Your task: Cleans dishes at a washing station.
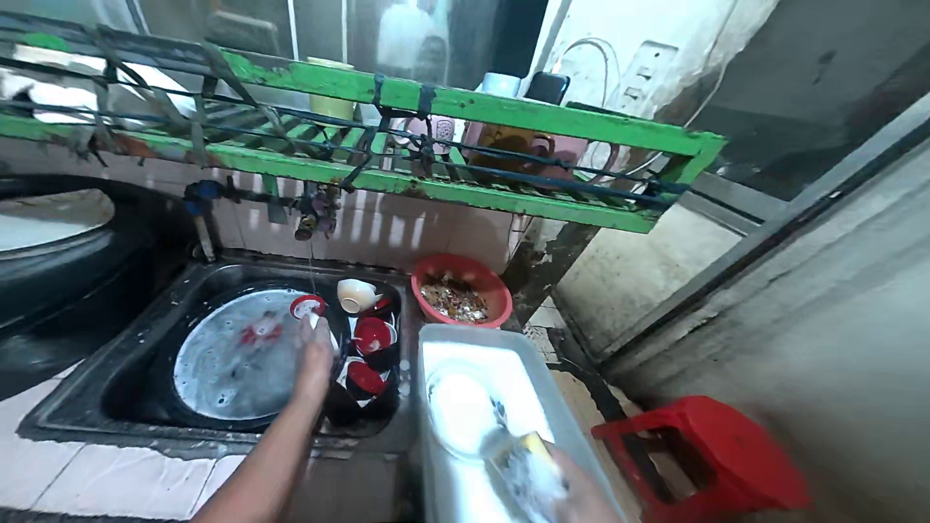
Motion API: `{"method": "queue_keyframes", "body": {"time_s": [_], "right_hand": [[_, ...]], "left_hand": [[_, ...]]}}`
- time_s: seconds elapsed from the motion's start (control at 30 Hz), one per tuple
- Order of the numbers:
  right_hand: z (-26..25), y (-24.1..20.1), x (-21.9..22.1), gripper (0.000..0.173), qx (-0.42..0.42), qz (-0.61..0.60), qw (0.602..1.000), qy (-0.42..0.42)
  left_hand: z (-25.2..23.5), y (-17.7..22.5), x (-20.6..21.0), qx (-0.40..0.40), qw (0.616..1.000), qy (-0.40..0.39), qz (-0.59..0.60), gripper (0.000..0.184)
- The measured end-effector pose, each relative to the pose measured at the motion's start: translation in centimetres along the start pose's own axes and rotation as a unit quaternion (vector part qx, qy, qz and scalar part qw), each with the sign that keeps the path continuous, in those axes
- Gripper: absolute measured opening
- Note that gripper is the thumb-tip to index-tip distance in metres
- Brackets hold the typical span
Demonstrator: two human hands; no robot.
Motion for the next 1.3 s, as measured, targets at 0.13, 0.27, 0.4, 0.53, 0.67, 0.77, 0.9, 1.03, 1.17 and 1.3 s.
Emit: {"method": "queue_keyframes", "body": {"time_s": [0.13, 0.27, 0.4, 0.53, 0.67, 0.77, 0.9, 1.03, 1.17, 1.3], "right_hand": [[-0.8, 1.3, 1.1, 0.064, -0.087, 0.179, 0.98, 0.026], [-2.1, 2.8, 2.4, 0.07, -0.043, 0.309, 0.95, 0.007], [-2.5, 3.2, 2.5, 0.076, 0.021, 0.314, 0.949, -0.02], [-2.8, 3.7, 1.8, 0.067, 0.039, 0.177, 0.983, -0.004], [-1.1, 3.5, -1.1, 0.065, 0.075, -0.107, 0.983, 0.126], [0.9, 1.3, -1.9, 0.082, -0.04, -0.213, 0.951, 0.222], [2.1, -4.0, -1.6, 0.086, -0.154, -0.147, 0.953, 0.214], [-3.7, -3.9, -4.5, 0.043, 0.039, -0.234, 0.957, 0.169], [-0.5, -6.2, -2.2, 0.069, -0.074, -0.111, 0.977, 0.166], [-0.4, -6.4, -1.0, 0.08, -0.099, -0.137, 0.972, 0.161]], "left_hand": [[2.0, 4.1, 6.1, 0.08, 0.986, -0.116, -0.088, 0.068], [9.7, 10.4, 15.1, 0.248, 0.791, -0.517, -0.214, 0.096], [12.3, 8.7, 18.2, 0.175, 0.661, -0.641, -0.348, 0.09], [12.3, 9.9, 18.2, 0.15, 0.674, -0.646, -0.326, 0.054], [10.3, 10.9, 17.7, 0.073, 0.781, -0.609, -0.117, 0.055], [11.0, 12.3, 15.1, -0.071, 0.837, -0.53, 0.113, 0.052], [14.8, 17.2, 12.0, -0.039, 0.822, -0.561, 0.089, 0.042], [15.8, 19.4, 10.2, 0.033, 0.813, -0.576, 0.081, 0.035], [13.4, 18.3, 9.7, 0.034, 0.826, -0.561, 0.042, 0.039], [12.6, 16.4, 9.6, 0.065, 0.832, -0.542, 0.101, 0.036]]}}
Point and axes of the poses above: each hand's wrist, its own z-axis away from the middle knuckle, its own x-axis out of the palm, y = z × x, the point moved 4 cm from there along -z, towards the middle knuckle, and after that the axes turned 13 degrees about x, right-handed, at the moved point
